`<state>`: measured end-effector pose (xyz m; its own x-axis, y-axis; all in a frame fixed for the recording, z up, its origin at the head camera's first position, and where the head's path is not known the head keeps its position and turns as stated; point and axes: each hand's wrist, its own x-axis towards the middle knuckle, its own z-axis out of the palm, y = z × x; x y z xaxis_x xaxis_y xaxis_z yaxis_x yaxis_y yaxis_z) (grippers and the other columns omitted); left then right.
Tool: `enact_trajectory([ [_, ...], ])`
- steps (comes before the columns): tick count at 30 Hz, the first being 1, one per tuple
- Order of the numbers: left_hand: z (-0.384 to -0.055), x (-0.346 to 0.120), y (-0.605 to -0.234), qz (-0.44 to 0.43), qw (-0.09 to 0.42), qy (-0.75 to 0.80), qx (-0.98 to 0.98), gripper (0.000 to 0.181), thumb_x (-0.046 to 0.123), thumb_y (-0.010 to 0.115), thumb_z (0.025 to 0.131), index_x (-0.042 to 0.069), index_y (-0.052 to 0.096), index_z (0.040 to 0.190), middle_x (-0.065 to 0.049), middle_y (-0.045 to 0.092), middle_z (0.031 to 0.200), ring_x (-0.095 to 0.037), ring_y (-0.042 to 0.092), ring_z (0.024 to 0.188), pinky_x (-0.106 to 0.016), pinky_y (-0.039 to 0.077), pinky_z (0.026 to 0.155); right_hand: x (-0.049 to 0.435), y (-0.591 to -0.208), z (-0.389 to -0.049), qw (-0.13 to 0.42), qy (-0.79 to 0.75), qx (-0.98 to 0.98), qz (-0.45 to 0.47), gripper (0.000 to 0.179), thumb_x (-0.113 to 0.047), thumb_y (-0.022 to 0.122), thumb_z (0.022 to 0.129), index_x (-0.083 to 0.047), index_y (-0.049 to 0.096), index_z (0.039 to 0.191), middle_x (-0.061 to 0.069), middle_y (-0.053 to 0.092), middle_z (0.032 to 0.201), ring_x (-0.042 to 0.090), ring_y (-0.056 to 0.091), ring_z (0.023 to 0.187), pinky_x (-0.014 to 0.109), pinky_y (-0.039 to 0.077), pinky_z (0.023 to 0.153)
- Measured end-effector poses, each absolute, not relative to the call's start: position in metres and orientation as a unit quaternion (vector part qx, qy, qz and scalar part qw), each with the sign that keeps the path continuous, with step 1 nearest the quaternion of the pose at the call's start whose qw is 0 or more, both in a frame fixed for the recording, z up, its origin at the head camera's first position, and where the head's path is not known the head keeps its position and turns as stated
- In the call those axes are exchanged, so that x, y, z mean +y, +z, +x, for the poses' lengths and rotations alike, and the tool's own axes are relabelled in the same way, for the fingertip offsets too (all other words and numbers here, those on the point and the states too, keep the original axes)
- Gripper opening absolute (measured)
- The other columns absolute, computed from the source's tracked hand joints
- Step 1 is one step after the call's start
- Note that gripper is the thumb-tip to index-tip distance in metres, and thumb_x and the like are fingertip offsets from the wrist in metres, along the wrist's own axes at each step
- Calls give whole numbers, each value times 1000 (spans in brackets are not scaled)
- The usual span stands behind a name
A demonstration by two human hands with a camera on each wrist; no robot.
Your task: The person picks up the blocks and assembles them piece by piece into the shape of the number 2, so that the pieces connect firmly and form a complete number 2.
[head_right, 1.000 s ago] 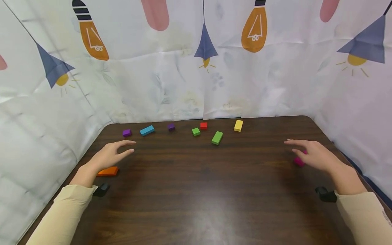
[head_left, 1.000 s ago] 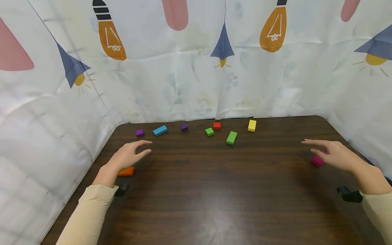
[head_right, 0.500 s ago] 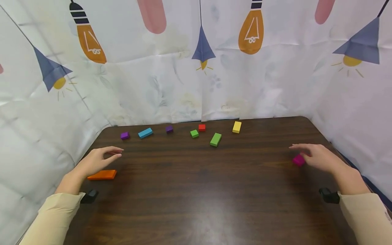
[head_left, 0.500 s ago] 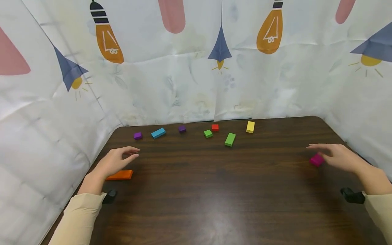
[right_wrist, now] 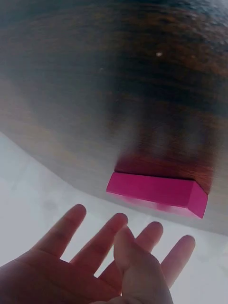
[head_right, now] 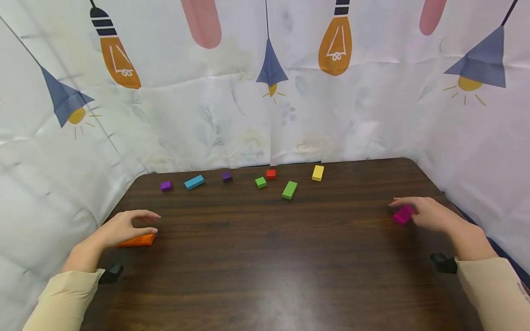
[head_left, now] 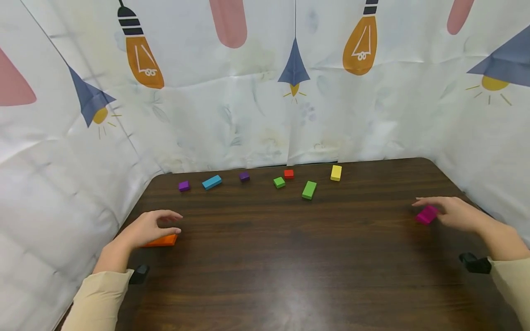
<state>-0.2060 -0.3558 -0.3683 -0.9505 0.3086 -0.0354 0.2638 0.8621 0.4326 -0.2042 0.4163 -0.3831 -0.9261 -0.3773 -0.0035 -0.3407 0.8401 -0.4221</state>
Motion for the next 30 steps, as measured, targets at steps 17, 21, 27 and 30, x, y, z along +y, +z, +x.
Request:
enact_trajectory([
  [17,-204,-367,-372,168,117,221,953,39,17,90,78,7,75,112,-12,69,115,-39,62,108,-57,49,93,421,-393,-210,36,-144,963,-225,44,21,67,74,2,73,114,33,60,125,57,57,114,37,50,73],
  [21,-203,-367,-373,168,131,229,950,39,11,90,76,5,74,112,-12,68,113,-37,61,106,-57,49,94,419,-397,-212,17,-132,959,-250,42,21,71,73,2,75,110,29,63,121,55,58,111,48,53,78],
  [27,-202,-370,-373,166,139,239,947,37,2,88,76,2,73,110,-7,66,105,-33,63,100,-53,51,89,416,-398,-215,5,-113,957,-269,40,20,74,72,-1,76,106,20,66,116,45,63,107,39,54,76],
  [30,-203,-372,-374,167,137,241,946,36,-1,87,76,2,73,109,-7,66,106,-33,63,100,-52,51,90,416,-396,-215,9,-112,958,-264,40,19,74,73,-2,77,106,15,68,112,38,65,101,35,54,73],
])
